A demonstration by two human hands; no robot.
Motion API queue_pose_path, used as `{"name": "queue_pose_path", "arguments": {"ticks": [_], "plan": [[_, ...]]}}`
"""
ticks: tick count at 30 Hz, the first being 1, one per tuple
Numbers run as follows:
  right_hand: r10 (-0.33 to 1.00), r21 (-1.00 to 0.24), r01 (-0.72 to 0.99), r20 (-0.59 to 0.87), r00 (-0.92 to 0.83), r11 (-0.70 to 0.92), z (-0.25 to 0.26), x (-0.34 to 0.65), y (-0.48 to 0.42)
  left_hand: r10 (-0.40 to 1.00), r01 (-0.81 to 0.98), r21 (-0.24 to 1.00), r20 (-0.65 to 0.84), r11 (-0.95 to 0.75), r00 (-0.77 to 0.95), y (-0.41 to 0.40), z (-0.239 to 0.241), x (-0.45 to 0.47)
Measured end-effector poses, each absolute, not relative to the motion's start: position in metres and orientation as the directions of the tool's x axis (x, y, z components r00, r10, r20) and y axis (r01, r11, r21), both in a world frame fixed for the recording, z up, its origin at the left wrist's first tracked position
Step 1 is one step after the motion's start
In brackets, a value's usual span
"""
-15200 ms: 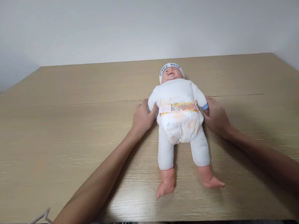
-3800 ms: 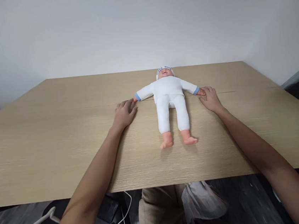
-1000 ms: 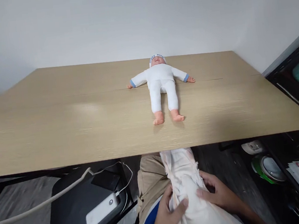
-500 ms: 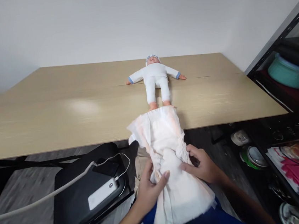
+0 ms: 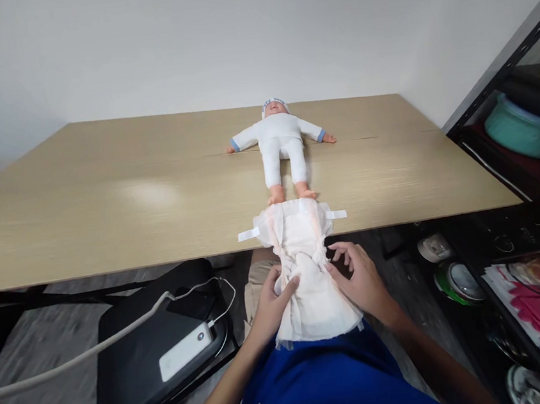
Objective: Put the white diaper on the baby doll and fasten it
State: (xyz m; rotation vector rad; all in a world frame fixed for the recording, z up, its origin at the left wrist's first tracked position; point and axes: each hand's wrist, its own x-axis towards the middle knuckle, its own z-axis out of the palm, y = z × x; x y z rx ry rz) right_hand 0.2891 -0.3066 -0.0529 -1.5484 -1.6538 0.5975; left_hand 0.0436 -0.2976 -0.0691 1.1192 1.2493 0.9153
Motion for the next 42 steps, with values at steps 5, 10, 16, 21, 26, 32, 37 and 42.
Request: {"name": "queue_pose_path", "arguments": {"ticks": [5, 10, 16, 21, 26, 32, 37, 42], "plan": [[0.926, -0.639, 0.691, 0.359, -0.12, 0.337, -0.017, 0.272, -0.281, 0.957, 0.047, 0.967, -0.255, 0.251, 0.136, -0.296, -0.075, 0.043], [0.893, -0.493, 0.745, 0.253, -0.371, 0.449, -0.017, 0.239, -0.235, 0.954, 0.01, 0.965, -0.262, 0.263, 0.144, -0.299, -0.086, 0.048], [0.907, -0.366, 0.831, 0.13, -0.401, 0.419, -0.052, 0.218, -0.204, 0.958, 0.29, 0.955, -0.146, 0.07, 0.248, -0.292, -0.066, 0.031], [0.91, -0.351, 0.84, 0.159, -0.382, 0.414, -0.061, 0.216, -0.206, 0.921, 0.605, 0.697, 0.246, -0.384, 0.301, -0.249, -0.031, -0.011], [0.911, -0.33, 0.849, 0.161, -0.381, 0.413, -0.06, 0.215, -0.206, 0.768, 0.714, 0.287, 0.305, -0.638, 0.564, -0.15, -0.012, -0.029], [0.916, -0.281, 0.873, 0.168, -0.364, 0.399, -0.059, 0.212, -0.208, 0.506, 0.533, -0.145, 0.19, -0.833, 0.842, -0.028, -0.011, 0.002], [0.909, -0.278, 0.867, 0.18, -0.377, 0.414, -0.062, 0.213, -0.21, 0.321, 0.318, -0.24, 0.029, -0.917, 0.947, 0.001, -0.004, 0.029], [0.906, -0.299, 0.858, 0.216, -0.365, 0.417, -0.064, 0.212, -0.213, 0.263, 0.269, -0.174, 0.057, -0.947, 0.963, 0.007, -0.001, 0.041]]}}
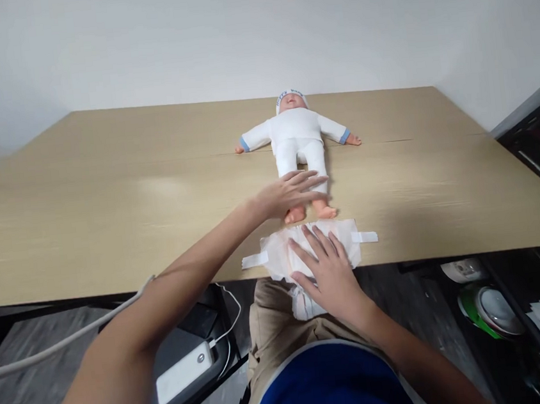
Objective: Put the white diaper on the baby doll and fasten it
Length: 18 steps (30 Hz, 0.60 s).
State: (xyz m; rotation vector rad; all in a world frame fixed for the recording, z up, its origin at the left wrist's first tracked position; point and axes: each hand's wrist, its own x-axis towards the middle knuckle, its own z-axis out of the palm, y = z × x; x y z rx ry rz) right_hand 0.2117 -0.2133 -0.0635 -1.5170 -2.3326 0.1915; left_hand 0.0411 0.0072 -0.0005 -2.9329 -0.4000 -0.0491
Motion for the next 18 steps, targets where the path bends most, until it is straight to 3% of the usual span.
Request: {"name": "queue_pose_path", "arguments": {"ticks": [7, 11, 18], "plan": [[0.901, -0.315, 0.849, 0.24, -0.361, 0.424, -0.066, 0.211, -0.214, 0.214, 0.237, -0.105, 0.187, -0.966, 0.959, 0.014, -0.002, 0.056], [0.902, -0.342, 0.838, 0.235, -0.362, 0.426, -0.062, 0.211, -0.212, 0.204, 0.222, -0.076, 0.188, -0.972, 0.961, 0.017, 0.004, 0.062], [0.903, -0.385, 0.817, 0.191, -0.384, 0.429, -0.052, 0.212, -0.191, 0.185, 0.146, 0.147, 0.301, -0.978, 0.935, 0.032, 0.034, 0.063]]}}
